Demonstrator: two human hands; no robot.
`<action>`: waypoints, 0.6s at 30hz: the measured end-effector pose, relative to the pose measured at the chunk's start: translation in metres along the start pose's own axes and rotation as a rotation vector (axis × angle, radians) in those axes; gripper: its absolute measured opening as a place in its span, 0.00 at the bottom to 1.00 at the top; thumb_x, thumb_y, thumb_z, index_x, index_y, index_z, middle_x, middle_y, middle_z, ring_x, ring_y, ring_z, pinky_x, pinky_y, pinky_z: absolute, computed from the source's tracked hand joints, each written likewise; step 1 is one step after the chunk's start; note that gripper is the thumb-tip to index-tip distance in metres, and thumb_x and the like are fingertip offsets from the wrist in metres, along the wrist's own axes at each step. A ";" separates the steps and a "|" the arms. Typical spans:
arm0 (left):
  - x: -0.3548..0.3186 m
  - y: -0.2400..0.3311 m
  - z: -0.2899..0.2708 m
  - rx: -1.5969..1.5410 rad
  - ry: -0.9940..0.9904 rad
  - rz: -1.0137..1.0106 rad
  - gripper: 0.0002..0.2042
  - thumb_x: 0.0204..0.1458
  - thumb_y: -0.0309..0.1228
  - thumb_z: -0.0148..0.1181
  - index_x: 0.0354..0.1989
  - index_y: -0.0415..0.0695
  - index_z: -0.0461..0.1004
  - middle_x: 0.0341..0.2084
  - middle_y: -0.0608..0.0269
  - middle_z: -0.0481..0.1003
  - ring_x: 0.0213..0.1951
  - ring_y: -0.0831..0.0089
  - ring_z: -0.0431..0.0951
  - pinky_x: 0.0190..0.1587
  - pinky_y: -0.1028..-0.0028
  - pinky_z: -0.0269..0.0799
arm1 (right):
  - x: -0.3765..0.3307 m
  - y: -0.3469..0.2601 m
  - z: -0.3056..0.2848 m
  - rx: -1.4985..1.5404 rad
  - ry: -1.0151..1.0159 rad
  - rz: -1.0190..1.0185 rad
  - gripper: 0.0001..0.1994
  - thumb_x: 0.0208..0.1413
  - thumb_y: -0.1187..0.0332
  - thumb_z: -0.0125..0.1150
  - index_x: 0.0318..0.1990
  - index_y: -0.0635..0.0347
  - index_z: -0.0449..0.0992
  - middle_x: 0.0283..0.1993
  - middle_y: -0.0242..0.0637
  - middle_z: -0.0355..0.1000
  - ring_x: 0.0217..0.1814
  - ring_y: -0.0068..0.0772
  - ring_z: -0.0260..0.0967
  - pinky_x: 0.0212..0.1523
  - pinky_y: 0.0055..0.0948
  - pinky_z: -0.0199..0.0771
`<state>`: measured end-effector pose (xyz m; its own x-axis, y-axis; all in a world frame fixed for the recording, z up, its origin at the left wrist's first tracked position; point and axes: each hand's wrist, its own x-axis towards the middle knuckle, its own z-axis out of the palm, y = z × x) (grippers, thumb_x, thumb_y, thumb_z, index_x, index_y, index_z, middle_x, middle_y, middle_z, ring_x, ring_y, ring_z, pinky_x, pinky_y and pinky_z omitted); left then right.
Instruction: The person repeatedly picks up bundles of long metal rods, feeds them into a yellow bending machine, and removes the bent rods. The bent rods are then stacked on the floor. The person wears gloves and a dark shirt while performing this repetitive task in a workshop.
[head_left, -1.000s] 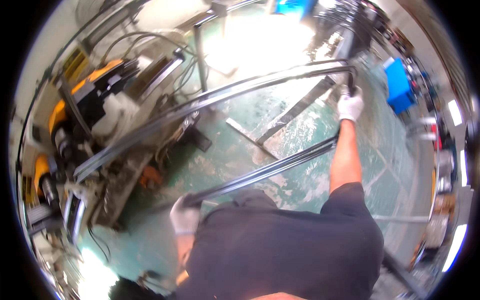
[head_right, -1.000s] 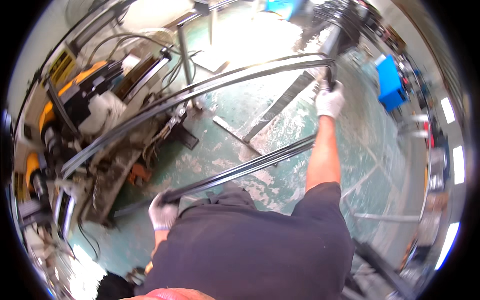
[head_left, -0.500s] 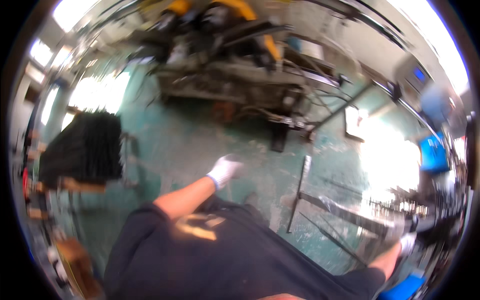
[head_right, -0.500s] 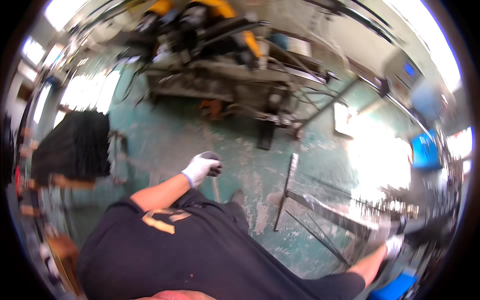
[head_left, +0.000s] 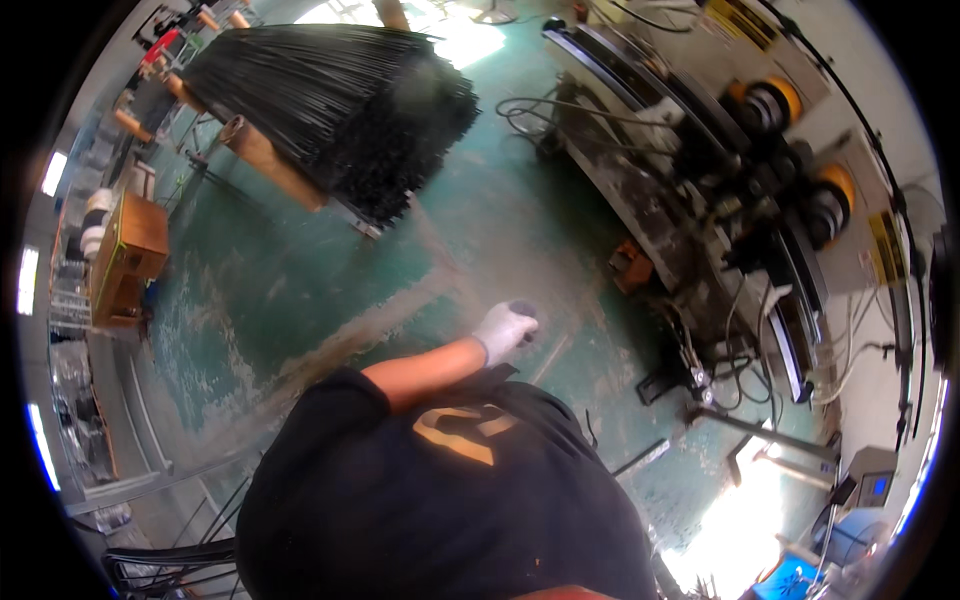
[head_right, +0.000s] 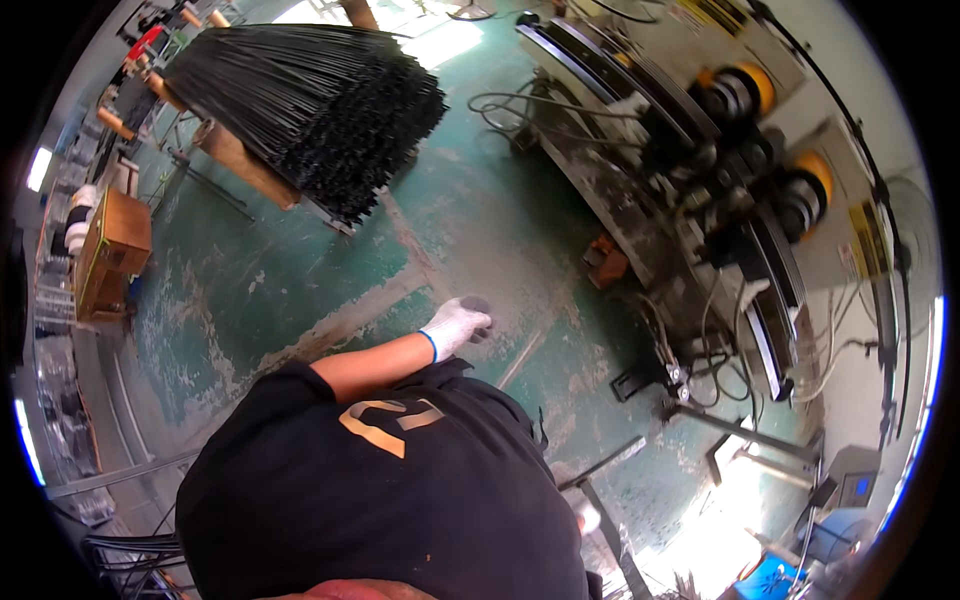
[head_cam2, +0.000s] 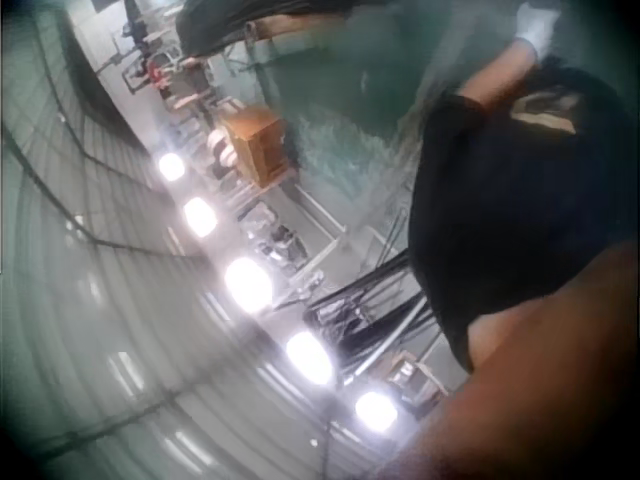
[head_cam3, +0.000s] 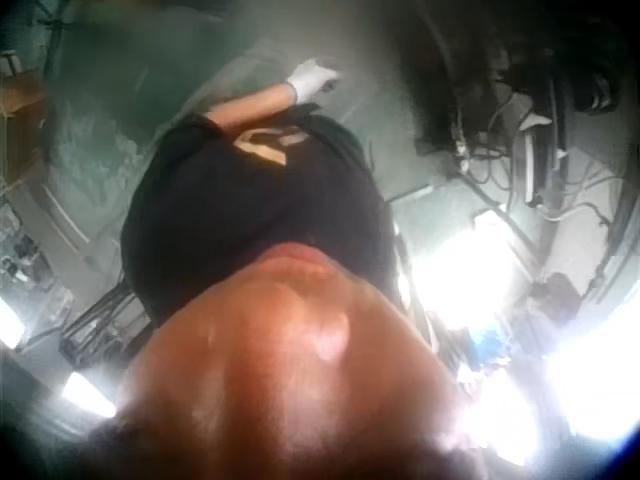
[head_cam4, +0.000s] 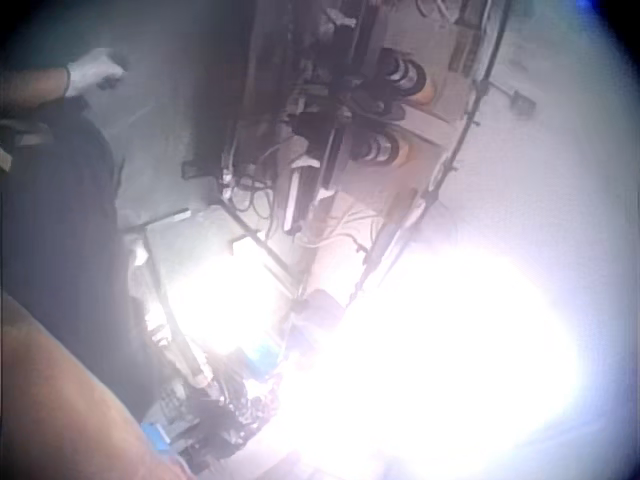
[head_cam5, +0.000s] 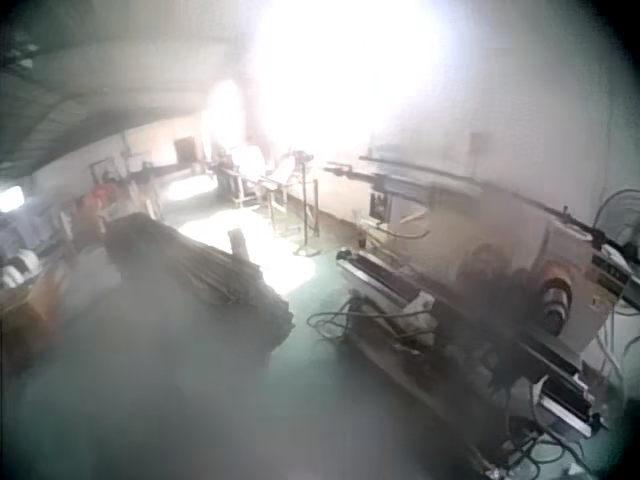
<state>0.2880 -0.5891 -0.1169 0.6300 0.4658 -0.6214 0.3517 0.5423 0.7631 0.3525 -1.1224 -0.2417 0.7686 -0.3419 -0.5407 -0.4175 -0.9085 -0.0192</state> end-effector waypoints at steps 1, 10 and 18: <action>0.003 0.010 -0.035 0.003 0.031 0.050 0.13 0.56 0.27 0.63 0.49 0.38 0.76 0.35 0.58 0.81 0.34 0.69 0.81 0.35 0.70 0.78 | -0.008 -0.064 0.009 0.009 -0.030 -0.096 0.28 0.57 0.51 0.65 0.57 0.64 0.77 0.55 0.48 0.79 0.56 0.46 0.77 0.61 0.42 0.73; -0.015 0.071 -0.293 -0.246 0.573 0.090 0.11 0.56 0.22 0.59 0.48 0.37 0.75 0.33 0.54 0.80 0.29 0.68 0.79 0.32 0.69 0.78 | -0.239 -0.631 -0.040 0.204 -0.010 -1.255 0.27 0.56 0.57 0.68 0.60 0.61 0.74 0.52 0.52 0.79 0.55 0.49 0.78 0.57 0.41 0.76; -0.007 0.054 -0.356 -0.847 0.724 0.064 0.14 0.61 0.24 0.54 0.55 0.39 0.68 0.37 0.48 0.79 0.33 0.57 0.82 0.36 0.59 0.80 | -0.460 -0.907 0.013 0.099 0.034 -1.900 0.37 0.51 0.48 0.73 0.59 0.69 0.71 0.53 0.58 0.77 0.57 0.56 0.75 0.59 0.45 0.75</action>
<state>0.0561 -0.3145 -0.1345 -0.0193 0.6577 -0.7531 -0.4267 0.6758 0.6011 0.3713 -0.1385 0.0136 0.1871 0.9461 0.2643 0.8501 -0.0211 -0.5261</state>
